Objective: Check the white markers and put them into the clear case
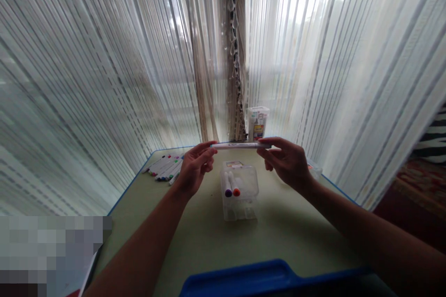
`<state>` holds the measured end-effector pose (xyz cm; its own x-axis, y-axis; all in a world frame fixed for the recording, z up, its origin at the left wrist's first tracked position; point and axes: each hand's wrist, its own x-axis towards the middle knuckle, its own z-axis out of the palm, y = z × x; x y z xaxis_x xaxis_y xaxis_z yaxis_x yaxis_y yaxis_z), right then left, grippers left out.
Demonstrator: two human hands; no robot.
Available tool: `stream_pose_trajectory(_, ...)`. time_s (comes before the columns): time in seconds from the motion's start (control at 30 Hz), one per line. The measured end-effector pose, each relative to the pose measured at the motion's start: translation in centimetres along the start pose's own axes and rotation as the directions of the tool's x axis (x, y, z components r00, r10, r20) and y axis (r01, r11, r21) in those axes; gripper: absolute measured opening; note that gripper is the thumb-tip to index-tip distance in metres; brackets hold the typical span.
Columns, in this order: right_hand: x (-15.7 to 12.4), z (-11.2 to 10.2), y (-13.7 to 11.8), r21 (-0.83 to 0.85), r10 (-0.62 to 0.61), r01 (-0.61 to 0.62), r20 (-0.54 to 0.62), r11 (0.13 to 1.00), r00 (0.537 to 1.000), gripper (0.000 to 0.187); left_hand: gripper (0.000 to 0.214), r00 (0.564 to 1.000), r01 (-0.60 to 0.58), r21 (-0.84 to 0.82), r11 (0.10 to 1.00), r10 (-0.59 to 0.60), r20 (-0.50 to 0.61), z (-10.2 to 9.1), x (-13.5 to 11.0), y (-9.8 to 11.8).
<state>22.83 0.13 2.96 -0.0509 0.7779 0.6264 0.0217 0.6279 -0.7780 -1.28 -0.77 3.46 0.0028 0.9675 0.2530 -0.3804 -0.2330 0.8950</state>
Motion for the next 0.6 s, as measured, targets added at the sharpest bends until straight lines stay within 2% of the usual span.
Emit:
stream_pose_trajectory(0.27, -0.5, -0.5, -2.0, -0.123, -0.218, 0.214, -0.017, 0.969, 0.976, 0.016, 0.035, 1.0, 0.012, -0.018, 1.0, -0.012, -0.01, 0.1, 0.0, -0.4)
stream_pose_trajectory(0.37, -0.2, -1.1, -3.0, -0.044, -0.205, 0.202, -0.078, 0.978, 0.976, 0.017, 0.032, 0.998, 0.01, 0.004, 1.0, -0.01, -0.055, -0.1, 0.1, -0.8)
stream_pose_trajectory(0.47, 0.4, -2.0, -4.2, 0.084, -0.139, 0.148, -0.105, 0.985, 0.985, 0.014, 0.03, 0.995, -0.017, 0.162, 0.987, 0.033, -0.097, -0.1, 0.1, -1.2)
stream_pose_trajectory(0.6, 1.1, -3.3, -5.7, 0.19, -0.131, 0.154, -0.13, 0.97, 0.983, 0.011, 0.027, 0.992, -0.089, 0.324, 0.942, 0.111, -0.051, 0.0, 0.1, -1.7)
